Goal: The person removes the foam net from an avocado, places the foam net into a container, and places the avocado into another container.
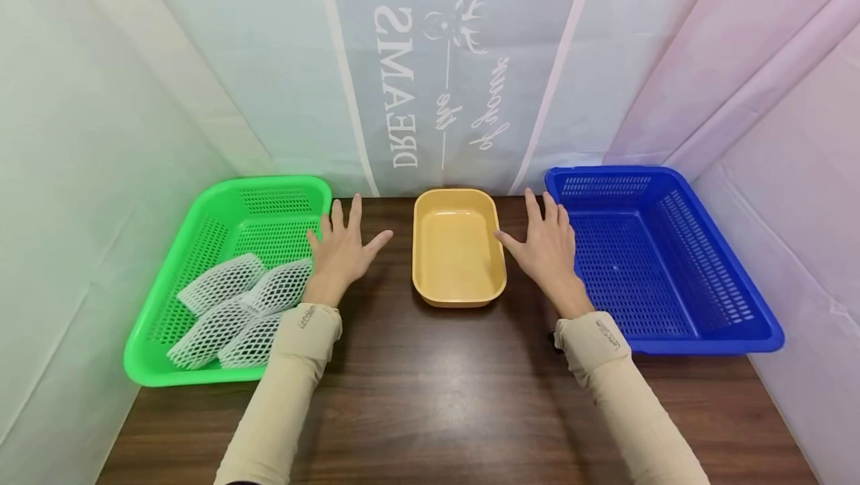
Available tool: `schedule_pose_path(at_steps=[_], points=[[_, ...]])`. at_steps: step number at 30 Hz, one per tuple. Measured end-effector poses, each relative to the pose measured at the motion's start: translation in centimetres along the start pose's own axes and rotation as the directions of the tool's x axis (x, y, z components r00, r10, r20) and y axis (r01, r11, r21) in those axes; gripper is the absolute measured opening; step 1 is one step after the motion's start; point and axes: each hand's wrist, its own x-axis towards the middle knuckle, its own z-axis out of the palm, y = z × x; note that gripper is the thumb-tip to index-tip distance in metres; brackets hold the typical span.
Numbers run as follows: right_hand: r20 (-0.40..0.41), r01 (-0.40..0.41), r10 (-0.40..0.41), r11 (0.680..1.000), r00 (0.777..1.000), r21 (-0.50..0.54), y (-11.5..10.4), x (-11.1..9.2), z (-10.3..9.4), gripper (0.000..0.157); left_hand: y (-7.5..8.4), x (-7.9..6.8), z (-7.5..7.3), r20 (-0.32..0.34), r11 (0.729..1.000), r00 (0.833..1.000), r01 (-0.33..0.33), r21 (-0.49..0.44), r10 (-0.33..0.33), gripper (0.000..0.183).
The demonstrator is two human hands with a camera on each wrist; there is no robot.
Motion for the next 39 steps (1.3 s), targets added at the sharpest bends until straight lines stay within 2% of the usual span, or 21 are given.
schedule_pose_path(at_steps=[4, 13, 20, 24, 32, 39], points=[[0.028, 0.010, -0.010, 1.000, 1.000, -0.010, 0.0, -0.9, -0.7, 0.092, -0.4, -0.7, -0.7, 0.047, 1.000, 0.999, 0.014, 0.009, -0.014, 0.092], [0.107, -0.011, 0.012, 1.000, 0.994, -0.009, 0.8, -3.3, -2.0, 0.093, -1.3, -2.2, -1.6, 0.086, 1.000, 0.996, 0.009, 0.008, -0.009, 0.090], [0.111, -0.033, 0.031, 0.999, 0.993, 0.009, 2.2, -5.0, -3.0, 0.091, -1.9, -3.7, -2.5, 0.182, 0.999, 0.983, 0.024, -0.026, -0.019, 0.092], [0.113, -0.051, 0.050, 0.999, 0.992, 0.013, 3.1, -5.8, -3.3, 0.092, -2.0, -4.4, -3.1, 0.214, 1.000, 0.977, 0.017, -0.014, -0.013, 0.092], [0.095, -0.061, 0.058, 0.998, 0.994, 0.027, 4.5, -6.8, -3.0, 0.090, -2.2, -5.5, -4.0, 0.222, 1.000, 0.975, 0.006, -0.027, 0.000, 0.092], [0.093, -0.062, 0.059, 0.998, 0.994, 0.029, 5.6, -7.5, -2.7, 0.088, -3.4, -6.2, -4.9, 0.201, 1.000, 0.980, -0.005, -0.018, 0.008, 0.091]])
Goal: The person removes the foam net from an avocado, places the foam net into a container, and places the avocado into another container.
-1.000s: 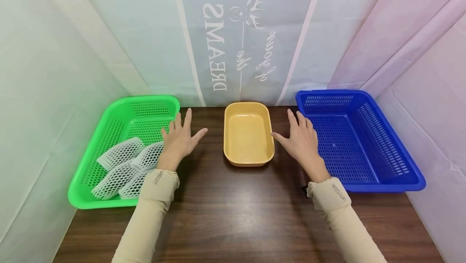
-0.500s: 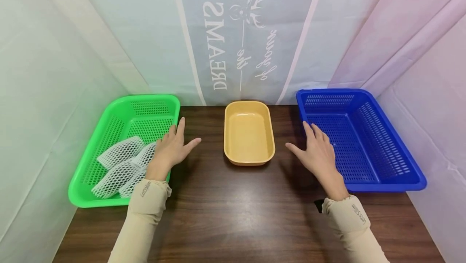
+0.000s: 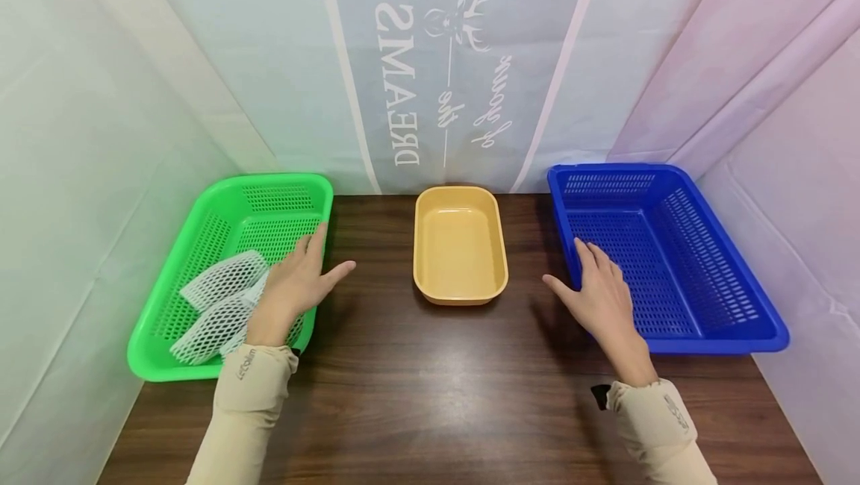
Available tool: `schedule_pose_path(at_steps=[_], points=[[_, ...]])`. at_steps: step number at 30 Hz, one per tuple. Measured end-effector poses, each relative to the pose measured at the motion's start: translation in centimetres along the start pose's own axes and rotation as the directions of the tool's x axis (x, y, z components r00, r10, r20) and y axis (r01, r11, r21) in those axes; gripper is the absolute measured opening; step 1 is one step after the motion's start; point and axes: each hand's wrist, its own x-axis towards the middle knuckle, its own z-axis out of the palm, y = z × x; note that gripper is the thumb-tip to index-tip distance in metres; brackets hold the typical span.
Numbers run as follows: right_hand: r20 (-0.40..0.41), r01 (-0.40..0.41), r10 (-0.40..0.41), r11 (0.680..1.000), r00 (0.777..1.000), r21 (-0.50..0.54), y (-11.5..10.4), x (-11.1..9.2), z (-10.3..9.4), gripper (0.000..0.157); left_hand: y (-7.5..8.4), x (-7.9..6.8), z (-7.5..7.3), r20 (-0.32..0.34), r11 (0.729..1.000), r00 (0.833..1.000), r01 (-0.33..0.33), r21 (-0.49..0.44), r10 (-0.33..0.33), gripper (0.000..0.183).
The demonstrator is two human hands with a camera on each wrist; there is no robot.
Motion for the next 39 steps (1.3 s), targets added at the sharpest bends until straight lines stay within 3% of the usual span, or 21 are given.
schedule_pose_path(at_steps=[12, 24, 39], points=[[-0.015, -0.006, 0.006, 1.000, 1.000, 0.004, 1.5, -0.3, 0.5, 0.085, -3.4, -0.4, -1.3, 0.045, 0.999, 0.999, 0.027, -0.020, -0.026, 0.098], [-0.035, 0.005, -0.006, 1.000, 0.999, -0.004, 2.4, -0.5, 1.2, 0.074, -6.4, 0.1, -2.0, 0.100, 0.991, 0.993, 0.067, -0.114, -0.056, 0.106], [-0.063, -0.011, 0.012, 1.000, 0.998, 0.015, 2.4, -0.7, 1.8, 0.061, -7.7, 1.3, -2.1, 0.109, 0.994, 0.992, 0.073, -0.080, -0.064, 0.108]])
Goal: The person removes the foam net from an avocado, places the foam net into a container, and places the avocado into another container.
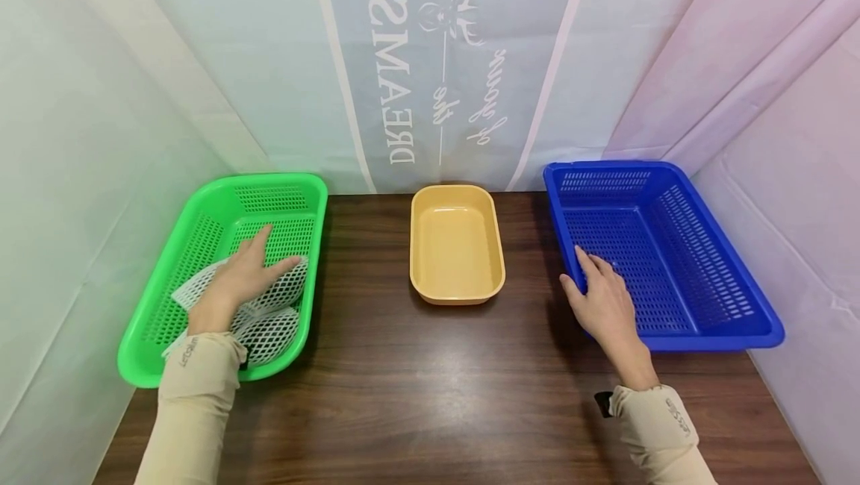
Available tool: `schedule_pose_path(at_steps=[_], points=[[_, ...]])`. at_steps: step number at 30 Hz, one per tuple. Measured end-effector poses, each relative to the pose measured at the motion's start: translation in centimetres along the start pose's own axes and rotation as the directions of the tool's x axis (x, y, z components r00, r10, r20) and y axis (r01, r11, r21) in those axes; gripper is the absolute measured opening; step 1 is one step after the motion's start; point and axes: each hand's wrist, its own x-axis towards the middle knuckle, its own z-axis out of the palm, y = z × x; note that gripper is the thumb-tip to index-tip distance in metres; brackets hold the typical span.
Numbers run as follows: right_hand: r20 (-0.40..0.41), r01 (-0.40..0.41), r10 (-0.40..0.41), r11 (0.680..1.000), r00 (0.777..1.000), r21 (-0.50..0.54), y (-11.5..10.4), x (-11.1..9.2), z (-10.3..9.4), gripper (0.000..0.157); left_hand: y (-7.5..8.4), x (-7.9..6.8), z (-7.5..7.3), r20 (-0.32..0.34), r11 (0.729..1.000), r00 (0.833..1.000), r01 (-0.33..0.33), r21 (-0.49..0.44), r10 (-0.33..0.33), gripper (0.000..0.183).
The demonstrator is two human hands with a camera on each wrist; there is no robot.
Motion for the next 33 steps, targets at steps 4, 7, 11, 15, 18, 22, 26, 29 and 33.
schedule_pose_path(at_steps=[4, 7, 11, 15, 18, 22, 26, 29, 33], points=[[0.004, -0.005, 0.005, 1.000, 1.000, -0.001, 0.0, 0.0, 0.0, 0.061, -0.4, 0.7, -0.2, -0.004, 0.999, 0.999, -0.032, 0.016, 0.032, 0.105], [0.006, -0.008, 0.008, 1.000, 1.000, -0.001, 0.0, 0.0, 0.0, 0.061, -0.9, 1.4, -0.4, -0.005, 0.996, 0.997, -0.080, 0.027, 0.080, 0.100], [0.004, -0.009, 0.009, 1.000, 1.000, -0.008, 0.0, 0.1, 0.0, 0.060, -1.5, 2.2, -0.6, 0.018, 0.991, 0.991, -0.133, 0.022, 0.132, 0.092], [0.010, -0.019, 0.019, 1.000, 1.000, -0.015, -0.1, 0.2, 0.0, 0.061, -2.2, 3.0, -0.5, 0.047, 0.985, 0.984, -0.173, 0.012, 0.172, 0.087], [0.021, -0.031, 0.031, 0.999, 0.999, -0.013, -0.2, 0.2, 0.0, 0.061, -2.5, 3.5, -0.3, 0.071, 0.983, 0.980, -0.185, -0.012, 0.185, 0.087], [0.031, -0.035, 0.035, 0.999, 0.999, -0.010, -0.3, 0.2, -0.1, 0.062, -2.9, 3.8, 0.3, 0.101, 0.983, 0.979, -0.174, -0.050, 0.179, 0.089], [0.039, -0.036, 0.036, 0.999, 0.999, -0.004, -0.4, 0.2, -0.1, 0.062, -3.2, 3.9, 0.8, 0.128, 0.986, 0.979, -0.152, -0.067, 0.159, 0.094], [0.056, -0.053, 0.053, 0.999, 0.997, 0.000, -0.5, 0.2, -0.2, 0.063, -3.2, 3.9, 0.9, 0.147, 0.987, 0.977, -0.145, -0.071, 0.154, 0.097], [0.083, -0.080, 0.079, 0.997, 0.993, 0.007, -0.5, 0.2, -0.3, 0.064, -3.2, 3.9, 0.9, 0.179, 0.988, 0.972, -0.143, -0.057, 0.151, 0.098]])
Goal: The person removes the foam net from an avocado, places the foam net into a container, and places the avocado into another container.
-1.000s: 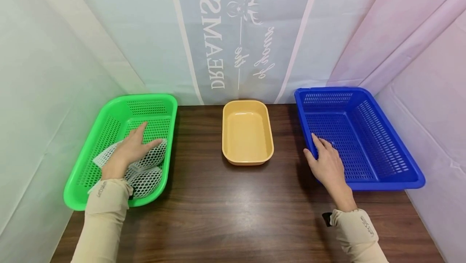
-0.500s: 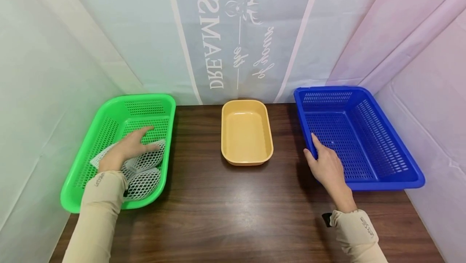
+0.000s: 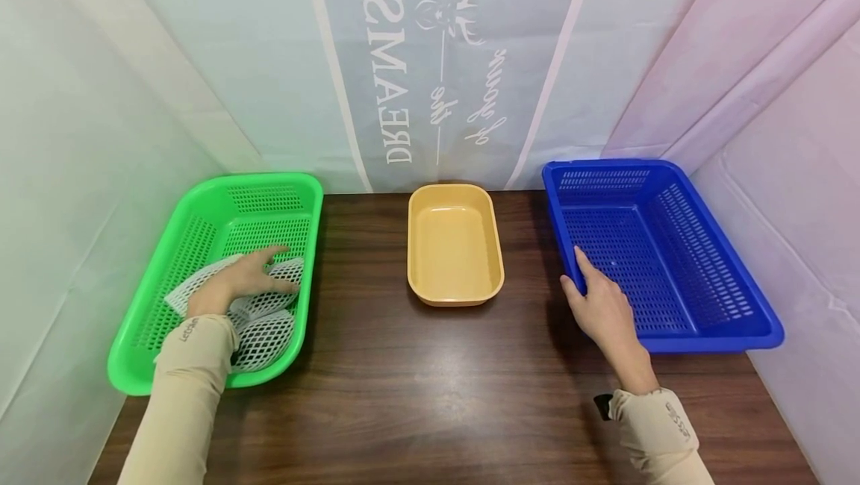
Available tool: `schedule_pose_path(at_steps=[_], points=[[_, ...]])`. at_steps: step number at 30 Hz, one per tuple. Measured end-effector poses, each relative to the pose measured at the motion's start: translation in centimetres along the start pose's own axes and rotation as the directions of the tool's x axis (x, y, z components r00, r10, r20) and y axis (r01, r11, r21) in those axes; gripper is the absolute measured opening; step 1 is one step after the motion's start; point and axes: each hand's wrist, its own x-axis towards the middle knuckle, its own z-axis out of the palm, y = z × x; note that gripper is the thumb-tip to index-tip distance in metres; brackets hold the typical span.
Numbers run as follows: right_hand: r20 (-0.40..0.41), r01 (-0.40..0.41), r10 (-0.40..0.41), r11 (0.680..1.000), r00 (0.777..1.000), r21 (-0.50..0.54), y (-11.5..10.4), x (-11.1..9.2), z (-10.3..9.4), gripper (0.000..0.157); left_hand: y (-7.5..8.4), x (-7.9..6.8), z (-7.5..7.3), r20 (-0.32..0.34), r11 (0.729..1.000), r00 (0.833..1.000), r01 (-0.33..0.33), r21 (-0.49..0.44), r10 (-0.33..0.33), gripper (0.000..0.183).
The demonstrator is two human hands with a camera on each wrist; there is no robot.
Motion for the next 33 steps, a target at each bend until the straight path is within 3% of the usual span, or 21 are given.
schedule_pose_path(at_steps=[13, 33], points=[[-0.012, 0.016, -0.016, 1.000, 1.000, 0.010, 0.25, -0.02, 0.13, 0.063, -0.20, -0.64, 0.50, 0.117, 0.998, 0.991, 0.067, -0.013, -0.065, 0.102], [0.010, -0.002, 0.002, 1.000, 1.000, 0.012, 0.33, -0.07, 0.09, 0.064, -0.80, -0.46, 0.77, 0.082, 0.999, 0.996, 0.022, 0.042, -0.026, 0.095]])
